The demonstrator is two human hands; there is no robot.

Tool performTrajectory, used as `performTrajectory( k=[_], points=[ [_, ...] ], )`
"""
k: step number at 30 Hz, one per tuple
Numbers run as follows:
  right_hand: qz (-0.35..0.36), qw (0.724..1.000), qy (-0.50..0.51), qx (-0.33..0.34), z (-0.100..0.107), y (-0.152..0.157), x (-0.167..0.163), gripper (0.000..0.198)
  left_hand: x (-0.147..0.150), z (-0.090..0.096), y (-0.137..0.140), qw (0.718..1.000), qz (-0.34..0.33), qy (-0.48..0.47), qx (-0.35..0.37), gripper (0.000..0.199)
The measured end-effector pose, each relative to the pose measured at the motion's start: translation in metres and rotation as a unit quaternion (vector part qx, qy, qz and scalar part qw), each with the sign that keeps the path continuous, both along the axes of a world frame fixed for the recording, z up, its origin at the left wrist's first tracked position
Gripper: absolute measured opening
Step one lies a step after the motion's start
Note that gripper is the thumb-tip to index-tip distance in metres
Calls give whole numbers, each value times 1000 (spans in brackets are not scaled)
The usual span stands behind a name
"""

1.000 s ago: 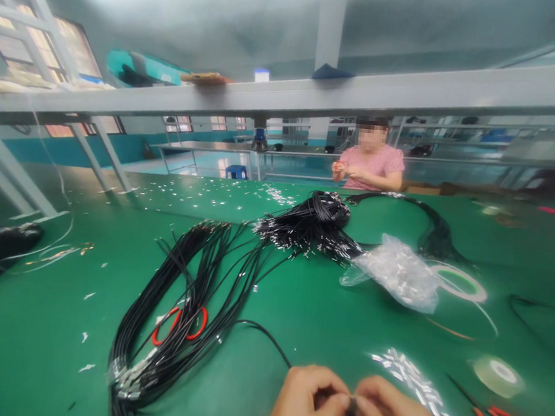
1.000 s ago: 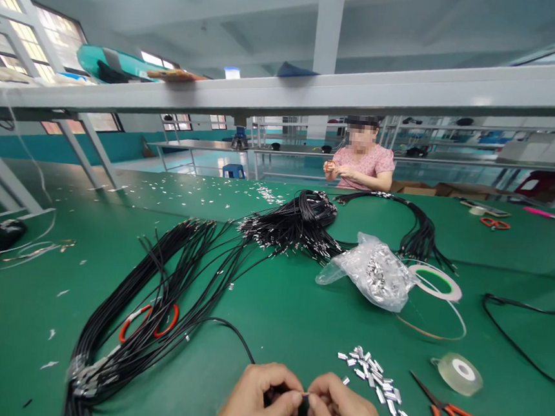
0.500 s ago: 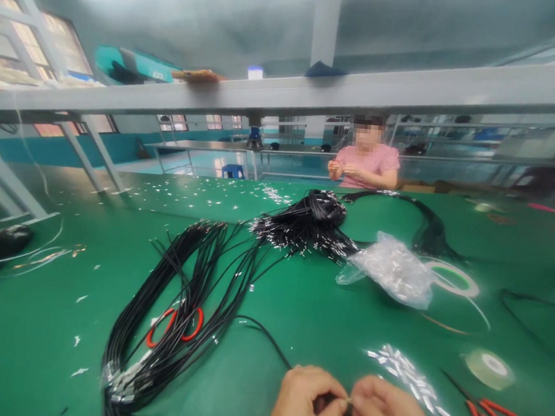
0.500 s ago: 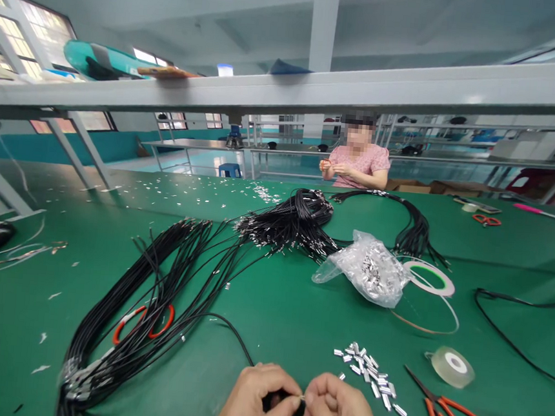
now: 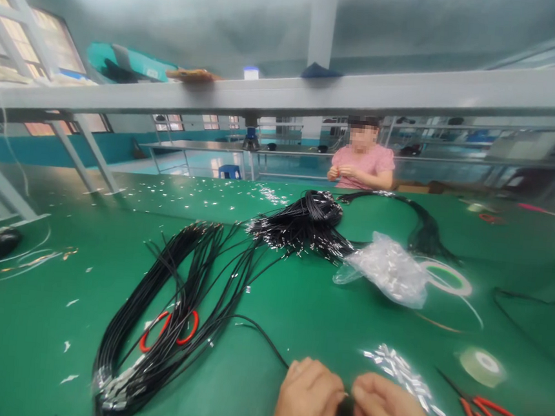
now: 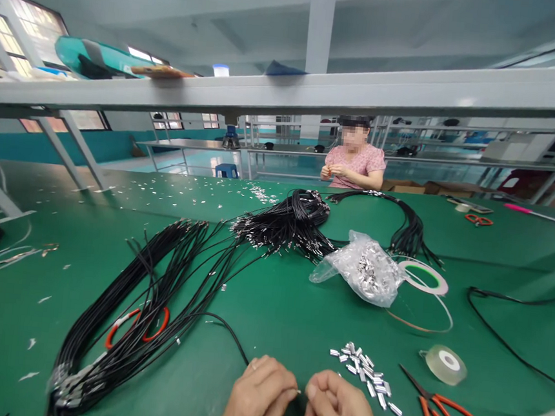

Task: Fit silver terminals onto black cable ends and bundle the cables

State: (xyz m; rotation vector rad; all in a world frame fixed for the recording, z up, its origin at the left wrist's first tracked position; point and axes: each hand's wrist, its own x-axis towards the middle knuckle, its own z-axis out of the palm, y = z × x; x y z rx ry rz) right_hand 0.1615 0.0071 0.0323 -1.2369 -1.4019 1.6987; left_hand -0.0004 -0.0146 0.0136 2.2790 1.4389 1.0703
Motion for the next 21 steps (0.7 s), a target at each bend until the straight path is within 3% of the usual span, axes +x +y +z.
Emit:
performTrajectory(
  k=[4, 9, 15, 17, 18, 21],
  points=[
    [5, 1000, -22, 21, 1, 2, 2, 65, -3, 2, 2, 997, -13, -49, 56, 21],
    [28, 999, -9, 15, -7, -3, -5, 61, -1, -6, 3, 998, -26, 8, 52, 20],
    [0, 995, -77, 57, -6, 8, 14, 38, 3, -11, 2, 998, 20, 9, 55, 29],
    [-23, 978, -161, 128, -4, 18, 34, 32, 1, -8, 2, 999, 20, -22, 32, 24],
    [-26, 954, -236, 181, -4, 23, 43, 31, 0, -6, 3, 999, 16, -37, 18, 22],
    [-12, 904, -341, 259, -10, 31, 60, 26, -4, 0, 4, 997, -18, -66, -36, 18]
  ],
)
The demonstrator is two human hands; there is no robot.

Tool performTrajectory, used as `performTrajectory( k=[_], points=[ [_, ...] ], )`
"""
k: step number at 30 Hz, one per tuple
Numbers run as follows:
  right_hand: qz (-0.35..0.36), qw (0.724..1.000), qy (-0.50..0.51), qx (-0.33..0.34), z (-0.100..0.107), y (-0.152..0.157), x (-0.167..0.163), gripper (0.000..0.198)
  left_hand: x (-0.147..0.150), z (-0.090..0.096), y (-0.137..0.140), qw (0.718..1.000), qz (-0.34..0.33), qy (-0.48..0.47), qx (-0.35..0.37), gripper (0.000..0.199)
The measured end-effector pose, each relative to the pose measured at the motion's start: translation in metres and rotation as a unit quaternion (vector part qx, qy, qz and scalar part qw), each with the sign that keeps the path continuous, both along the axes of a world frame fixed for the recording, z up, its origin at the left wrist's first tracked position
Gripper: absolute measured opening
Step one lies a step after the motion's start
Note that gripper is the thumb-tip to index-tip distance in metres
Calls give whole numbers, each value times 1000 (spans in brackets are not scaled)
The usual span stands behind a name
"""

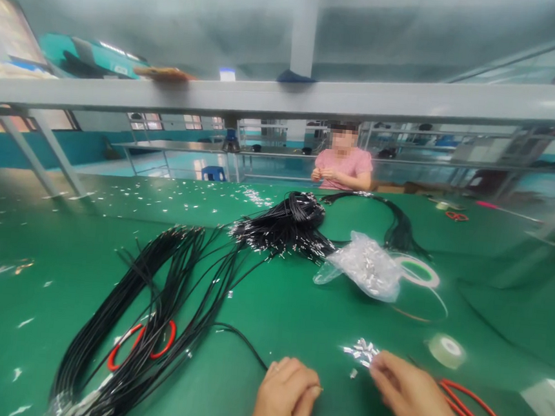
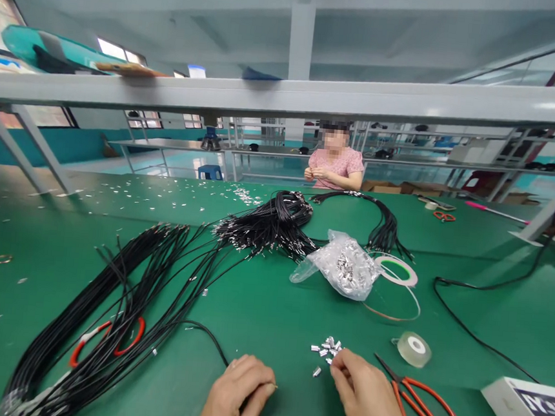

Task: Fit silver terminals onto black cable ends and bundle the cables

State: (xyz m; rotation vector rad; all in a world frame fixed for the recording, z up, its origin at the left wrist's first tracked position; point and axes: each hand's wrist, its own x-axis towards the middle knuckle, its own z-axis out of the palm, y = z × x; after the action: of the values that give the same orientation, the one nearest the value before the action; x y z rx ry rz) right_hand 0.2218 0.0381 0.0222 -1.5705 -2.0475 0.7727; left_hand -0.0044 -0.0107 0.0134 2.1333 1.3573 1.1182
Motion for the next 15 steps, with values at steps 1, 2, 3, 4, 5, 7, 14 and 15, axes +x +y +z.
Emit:
performTrajectory(
  k=[1, 2, 3, 4, 5, 7, 14, 15],
  points=[
    [11, 1000, -8, 8, -4, 1, 1, 25, -1, 1, 0, 1000, -7, -11, -19, 18],
    [25, 999, -17, 18, -10, 2, 0, 25, -1, 2, 0, 999, -10, -24, -36, 19],
    [40, 998, -29, 27, -16, 3, -3, 28, -1, 3, 0, 998, -7, -37, -50, 19],
    [51, 997, -40, 34, -22, 4, -6, 31, 0, 4, 0, 997, 0, -51, -63, 20],
    [59, 996, -51, 39, -27, 5, -9, 32, 0, 4, 0, 995, 7, -62, -73, 21],
    [63, 994, -68, 50, -37, 7, -14, 31, 1, 6, 0, 992, 10, -78, -94, 22],
    [74, 997, 27, 18, -23, -4, -30, 31, -1, 8, 3, 985, 17, -108, -136, 23],
    [79, 993, 86, -25, -17, -9, -34, 31, -2, 8, 4, 983, 13, -111, -144, 22]
  ],
)
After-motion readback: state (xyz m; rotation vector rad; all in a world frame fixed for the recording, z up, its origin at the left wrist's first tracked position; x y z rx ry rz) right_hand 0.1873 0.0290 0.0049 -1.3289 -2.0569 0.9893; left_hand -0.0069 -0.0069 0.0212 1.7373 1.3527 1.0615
